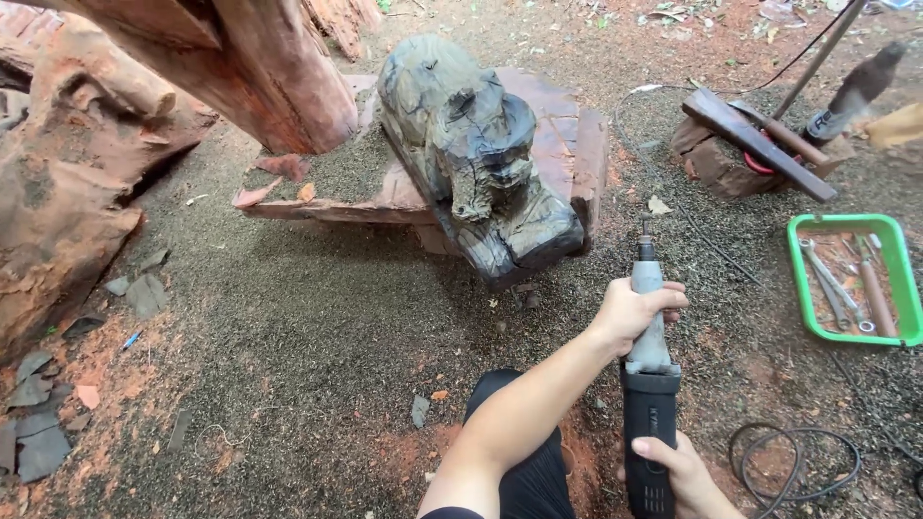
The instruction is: Carving a wooden sculpture using a handheld rotary tool to refine details
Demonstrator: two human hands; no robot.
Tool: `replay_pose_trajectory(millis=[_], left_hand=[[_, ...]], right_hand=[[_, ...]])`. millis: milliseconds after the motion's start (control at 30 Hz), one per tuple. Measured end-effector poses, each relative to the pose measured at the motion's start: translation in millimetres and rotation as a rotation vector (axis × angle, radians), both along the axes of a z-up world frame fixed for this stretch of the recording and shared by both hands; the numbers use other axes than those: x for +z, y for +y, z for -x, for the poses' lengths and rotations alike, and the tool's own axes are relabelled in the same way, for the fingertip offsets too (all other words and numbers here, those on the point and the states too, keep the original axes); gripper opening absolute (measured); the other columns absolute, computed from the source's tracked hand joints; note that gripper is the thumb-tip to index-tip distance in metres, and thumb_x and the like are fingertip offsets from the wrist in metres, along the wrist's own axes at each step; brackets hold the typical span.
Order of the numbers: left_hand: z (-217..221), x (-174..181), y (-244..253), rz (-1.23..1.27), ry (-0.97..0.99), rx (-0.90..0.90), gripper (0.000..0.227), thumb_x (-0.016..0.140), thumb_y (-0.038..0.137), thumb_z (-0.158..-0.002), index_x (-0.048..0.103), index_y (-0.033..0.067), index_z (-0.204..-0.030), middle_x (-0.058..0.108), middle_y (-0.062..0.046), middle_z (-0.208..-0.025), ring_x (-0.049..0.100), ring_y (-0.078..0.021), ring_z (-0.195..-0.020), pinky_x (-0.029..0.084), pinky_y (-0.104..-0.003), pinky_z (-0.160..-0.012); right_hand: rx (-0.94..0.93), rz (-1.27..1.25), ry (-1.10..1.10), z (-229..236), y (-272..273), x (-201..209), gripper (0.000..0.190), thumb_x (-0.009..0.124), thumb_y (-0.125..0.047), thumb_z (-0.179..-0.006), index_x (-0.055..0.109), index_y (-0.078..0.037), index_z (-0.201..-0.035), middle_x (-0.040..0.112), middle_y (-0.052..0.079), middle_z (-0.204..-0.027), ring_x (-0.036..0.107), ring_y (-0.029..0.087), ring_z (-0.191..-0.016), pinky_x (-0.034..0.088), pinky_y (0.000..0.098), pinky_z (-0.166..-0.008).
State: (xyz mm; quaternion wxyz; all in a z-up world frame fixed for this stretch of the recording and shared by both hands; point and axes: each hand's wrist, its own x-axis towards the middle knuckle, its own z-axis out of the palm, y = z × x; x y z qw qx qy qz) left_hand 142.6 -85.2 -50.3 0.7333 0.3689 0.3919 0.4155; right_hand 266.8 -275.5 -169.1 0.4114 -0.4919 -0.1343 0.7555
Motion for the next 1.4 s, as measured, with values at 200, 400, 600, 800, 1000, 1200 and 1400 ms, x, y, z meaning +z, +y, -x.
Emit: replay_pose_trajectory(millis=[200, 400, 600, 800, 1000, 1200, 1400], left_hand=[[18.0, -1.4, 16.4, -0.023, 0.23, 0.051, 0.036, 0.073, 0.015, -0.085, 0.067, -0.0067, -0.114, 0.072, -0.014, -0.096, 0.066, -0.0154, -0.076, 0.056, -0.028, -0.072], [87.1, 41.0, 84.2, -0.093, 0.679, 0.199, 0.048, 0.075, 0.027, -0.081, 0.065, -0.0053, -0.116, 0.069, -0.016, -0.102, 0.064, -0.0203, -0.082, 0.051, -0.034, -0.077], [113.9, 107.8, 201.7, -0.163, 1.129, 0.316, 0.06, 0.077, 0.039, -0.078, 0.063, -0.0039, -0.118, 0.067, -0.019, -0.107, 0.062, -0.0251, -0.089, 0.046, -0.04, -0.083], [107.5, 114.8, 228.4, -0.257, 1.568, 0.407, 0.073, 0.079, 0.051, -0.074, 0.061, -0.0025, -0.12, 0.065, -0.022, -0.113, 0.061, -0.03, -0.096, 0.042, -0.046, -0.089], [98.2, 113.6, 228.6, -0.369, 1.983, 0.54, 0.085, 0.081, 0.063, -0.07, 0.059, -0.0011, -0.122, 0.063, -0.024, -0.119, 0.059, -0.0348, -0.102, 0.037, -0.052, -0.095], [114.2, 102.9, 202.8, -0.544, 2.134, 0.518, 0.066, 0.07, 0.046, -0.078, 0.059, -0.0054, -0.119, 0.062, -0.022, -0.113, 0.059, -0.0348, -0.098, 0.037, -0.049, -0.093], [132.3, 99.2, 129.5, -0.927, 2.148, 0.386, 0.07, 0.067, 0.044, -0.079, 0.056, -0.0122, -0.118, 0.058, -0.022, -0.108, 0.056, -0.0322, -0.092, 0.037, -0.044, -0.089]], right_hand=[[0.03, -0.082, 0.099, -5.3, 4.6, 6.2, 0.041, 0.06, -0.01, -0.081, 0.058, 0.014, -0.114, 0.065, 0.033, -0.086, 0.065, 0.043, -0.062, 0.05, 0.0502, -0.053], [0.021, -0.177, 0.17, -52.2, 18.9, 7.5, 0.045, 0.061, -0.013, -0.081, 0.058, 0.013, -0.117, 0.066, 0.033, -0.09, 0.066, 0.043, -0.065, 0.052, 0.0518, -0.054], [-0.024, -0.253, 0.244, -81.6, 18.5, 13.2, 0.048, 0.062, -0.016, -0.08, 0.058, 0.011, -0.12, 0.066, 0.033, -0.094, 0.067, 0.043, -0.067, 0.054, 0.0535, -0.056], [-0.099, -0.315, 0.305, -86.4, 1.5, 23.1, 0.052, 0.063, -0.019, -0.079, 0.058, 0.01, -0.122, 0.067, 0.033, -0.098, 0.069, 0.043, -0.069, 0.056, 0.0552, -0.057], [-0.15, -0.388, 0.352, -103.2, -20.6, 30.7, 0.056, 0.064, -0.021, -0.078, 0.057, 0.009, -0.125, 0.068, 0.034, -0.102, 0.07, 0.043, -0.072, 0.058, 0.057, -0.059], [-0.122, -0.384, 0.385, -135.9, -18.7, 13.3, 0.061, 0.07, -0.023, -0.076, 0.057, 0.008, -0.127, 0.07, 0.034, -0.103, 0.07, 0.045, -0.074, 0.057, 0.0583, -0.063], [-0.148, -0.415, 0.47, -141.9, 10.0, -8.8, 0.061, 0.07, -0.029, -0.081, 0.058, 0.006, -0.13, 0.072, 0.033, -0.107, 0.072, 0.043, -0.077, 0.059, 0.056, -0.062]])
